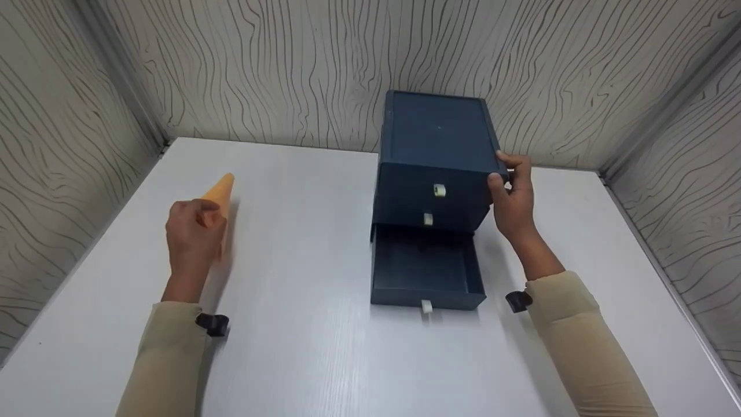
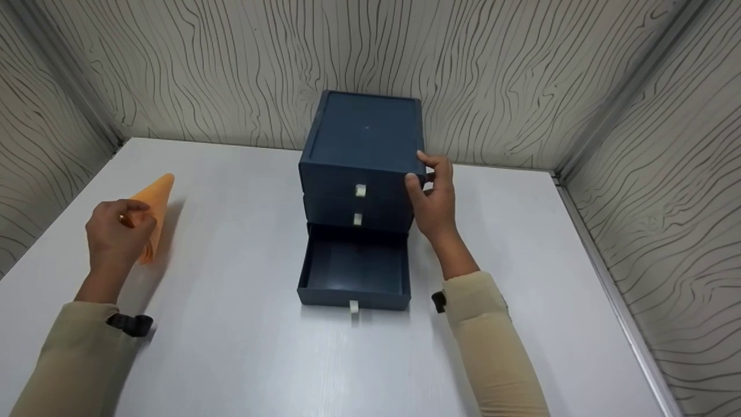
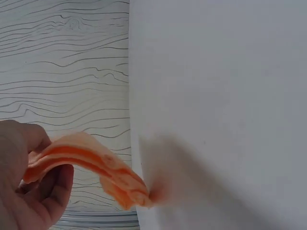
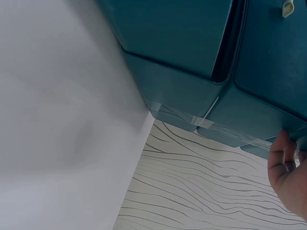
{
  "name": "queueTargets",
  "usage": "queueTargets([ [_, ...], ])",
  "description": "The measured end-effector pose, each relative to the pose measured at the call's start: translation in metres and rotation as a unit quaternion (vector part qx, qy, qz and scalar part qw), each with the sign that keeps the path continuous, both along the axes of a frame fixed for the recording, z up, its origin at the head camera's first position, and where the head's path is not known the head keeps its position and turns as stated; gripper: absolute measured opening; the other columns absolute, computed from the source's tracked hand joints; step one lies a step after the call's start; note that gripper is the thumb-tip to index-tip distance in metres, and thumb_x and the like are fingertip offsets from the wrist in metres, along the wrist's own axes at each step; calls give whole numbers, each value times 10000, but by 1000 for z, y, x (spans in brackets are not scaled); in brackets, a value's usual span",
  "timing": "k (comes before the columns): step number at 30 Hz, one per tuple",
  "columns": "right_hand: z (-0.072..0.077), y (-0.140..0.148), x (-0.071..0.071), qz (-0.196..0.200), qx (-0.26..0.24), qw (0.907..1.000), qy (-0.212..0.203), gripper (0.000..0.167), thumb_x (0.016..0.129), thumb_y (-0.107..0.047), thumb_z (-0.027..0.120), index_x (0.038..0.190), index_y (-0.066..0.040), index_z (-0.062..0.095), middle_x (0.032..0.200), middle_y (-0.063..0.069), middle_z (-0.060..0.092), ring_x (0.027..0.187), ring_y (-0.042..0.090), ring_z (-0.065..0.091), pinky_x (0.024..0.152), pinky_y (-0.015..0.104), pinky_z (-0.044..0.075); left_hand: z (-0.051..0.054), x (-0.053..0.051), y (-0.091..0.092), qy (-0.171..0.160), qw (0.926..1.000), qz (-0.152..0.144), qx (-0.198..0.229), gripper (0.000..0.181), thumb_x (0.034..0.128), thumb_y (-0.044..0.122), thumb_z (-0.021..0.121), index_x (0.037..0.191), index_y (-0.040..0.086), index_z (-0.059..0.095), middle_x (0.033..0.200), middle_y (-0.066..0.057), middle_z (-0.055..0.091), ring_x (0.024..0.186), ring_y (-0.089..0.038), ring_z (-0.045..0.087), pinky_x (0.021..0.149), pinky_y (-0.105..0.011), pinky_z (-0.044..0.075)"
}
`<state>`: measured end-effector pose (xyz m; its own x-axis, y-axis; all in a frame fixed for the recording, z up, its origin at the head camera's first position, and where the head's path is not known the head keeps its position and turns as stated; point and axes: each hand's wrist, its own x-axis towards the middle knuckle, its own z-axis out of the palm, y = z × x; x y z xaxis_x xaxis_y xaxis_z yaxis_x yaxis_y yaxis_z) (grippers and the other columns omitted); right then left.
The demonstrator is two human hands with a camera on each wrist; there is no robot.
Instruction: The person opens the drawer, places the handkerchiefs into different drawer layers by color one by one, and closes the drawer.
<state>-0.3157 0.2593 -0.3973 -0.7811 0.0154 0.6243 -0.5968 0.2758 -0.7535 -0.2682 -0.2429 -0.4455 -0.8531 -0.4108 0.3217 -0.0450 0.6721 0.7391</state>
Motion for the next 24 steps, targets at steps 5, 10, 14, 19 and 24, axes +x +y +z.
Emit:
queueTargets([
  [5,-1,0,1,-81,25,10000,-46,439,948,-369,527,1288,-103,447,1207,-11,436,884,112,456,651,196,422,10,9,13,353,9992,-183,-5,189,811,64,649,996,29,668,1034,-137,531,838,-220,505,684,-280,407],
  [10,-2,-1,2,-93,42,9999,-14,439,951,-349,521,1294,-88,441,1204,-26,430,866,108,452,635,189,417,25,19,30,815,9954,-449,-208,183,807,7,661,987,43,663,1007,-117,539,798,-181,499,637,-154,389],
  [14,-1,-1,2,-113,67,9999,53,427,957,-355,515,1285,-91,448,1179,-52,439,830,99,444,606,179,407,38,26,46,1135,9906,-699,-301,207,800,-5,667,997,55,659,1003,-109,560,786,-180,544,609,-67,369],
  [19,-2,0,-1,-112,65,9999,112,418,951,-381,522,1271,-119,465,1180,-10,445,822,107,440,602,181,406,51,34,62,1315,9855,-1038,-281,235,795,-2,671,1018,74,662,1002,-100,569,776,-171,556,597,-74,387],
  [24,-3,0,-2,-114,40,9999,66,428,940,-394,528,1275,-134,469,1191,-19,439,851,119,445,623,188,417,59,42,75,1342,9803,-1411,-320,264,791,-2,676,1033,103,662,1002,-86,563,751,-124,512,578,-122,423],
])
